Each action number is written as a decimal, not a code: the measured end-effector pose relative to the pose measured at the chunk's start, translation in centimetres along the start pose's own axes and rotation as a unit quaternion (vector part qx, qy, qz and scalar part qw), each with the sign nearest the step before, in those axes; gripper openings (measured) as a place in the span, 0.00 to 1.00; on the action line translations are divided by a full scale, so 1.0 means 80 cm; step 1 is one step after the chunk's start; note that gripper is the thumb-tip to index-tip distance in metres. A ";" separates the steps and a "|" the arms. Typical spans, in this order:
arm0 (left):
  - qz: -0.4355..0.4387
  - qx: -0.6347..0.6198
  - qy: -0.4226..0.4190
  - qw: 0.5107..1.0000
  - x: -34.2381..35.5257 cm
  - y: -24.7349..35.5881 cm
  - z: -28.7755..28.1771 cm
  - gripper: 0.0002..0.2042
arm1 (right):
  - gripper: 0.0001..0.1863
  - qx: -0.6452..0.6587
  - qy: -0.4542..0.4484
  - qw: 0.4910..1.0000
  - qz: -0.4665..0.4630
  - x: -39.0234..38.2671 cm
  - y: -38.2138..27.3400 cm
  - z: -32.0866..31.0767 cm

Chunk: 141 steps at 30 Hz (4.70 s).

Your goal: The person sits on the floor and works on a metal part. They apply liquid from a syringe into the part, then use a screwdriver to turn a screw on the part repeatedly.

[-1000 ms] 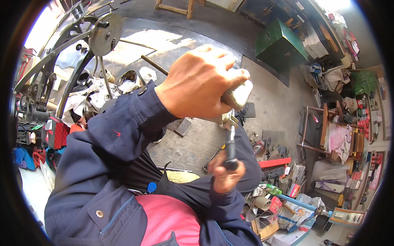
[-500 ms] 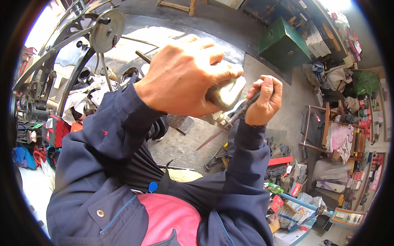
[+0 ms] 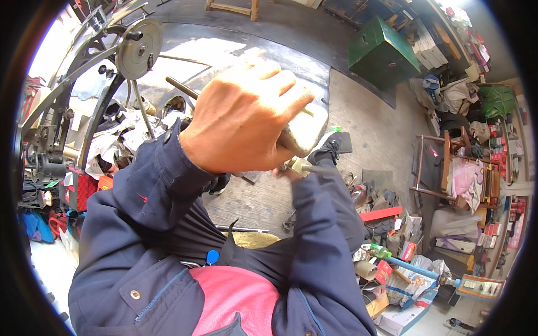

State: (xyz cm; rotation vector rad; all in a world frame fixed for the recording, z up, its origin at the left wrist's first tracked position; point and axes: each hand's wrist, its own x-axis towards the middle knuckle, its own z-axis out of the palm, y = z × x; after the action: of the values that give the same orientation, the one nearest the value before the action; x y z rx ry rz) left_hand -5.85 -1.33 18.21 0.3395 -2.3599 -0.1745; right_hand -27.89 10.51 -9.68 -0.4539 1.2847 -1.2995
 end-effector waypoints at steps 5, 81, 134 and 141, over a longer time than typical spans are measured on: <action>-0.017 0.010 -0.013 1.000 -0.002 0.000 -0.001 0.23 | 0.37 0.188 -0.053 0.980 -0.041 -0.176 0.088 0.081; -0.012 0.049 0.005 0.999 0.010 0.018 0.007 0.24 | 0.32 0.117 0.003 0.978 -0.171 -0.301 -0.040 0.147; 0.021 0.074 0.004 0.997 0.026 0.023 0.008 0.24 | 0.19 -0.100 0.065 0.979 -0.165 0.033 -0.073 0.000; 0.024 0.081 0.005 0.996 0.025 0.017 0.009 0.24 | 0.33 0.168 0.102 0.979 -0.051 -0.193 0.091 0.116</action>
State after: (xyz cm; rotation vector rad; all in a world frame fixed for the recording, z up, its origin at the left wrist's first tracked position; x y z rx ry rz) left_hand -7.99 -0.56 19.26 0.3597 -2.3754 0.0423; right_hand -13.08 22.56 -6.21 -0.1515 1.1866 -1.6490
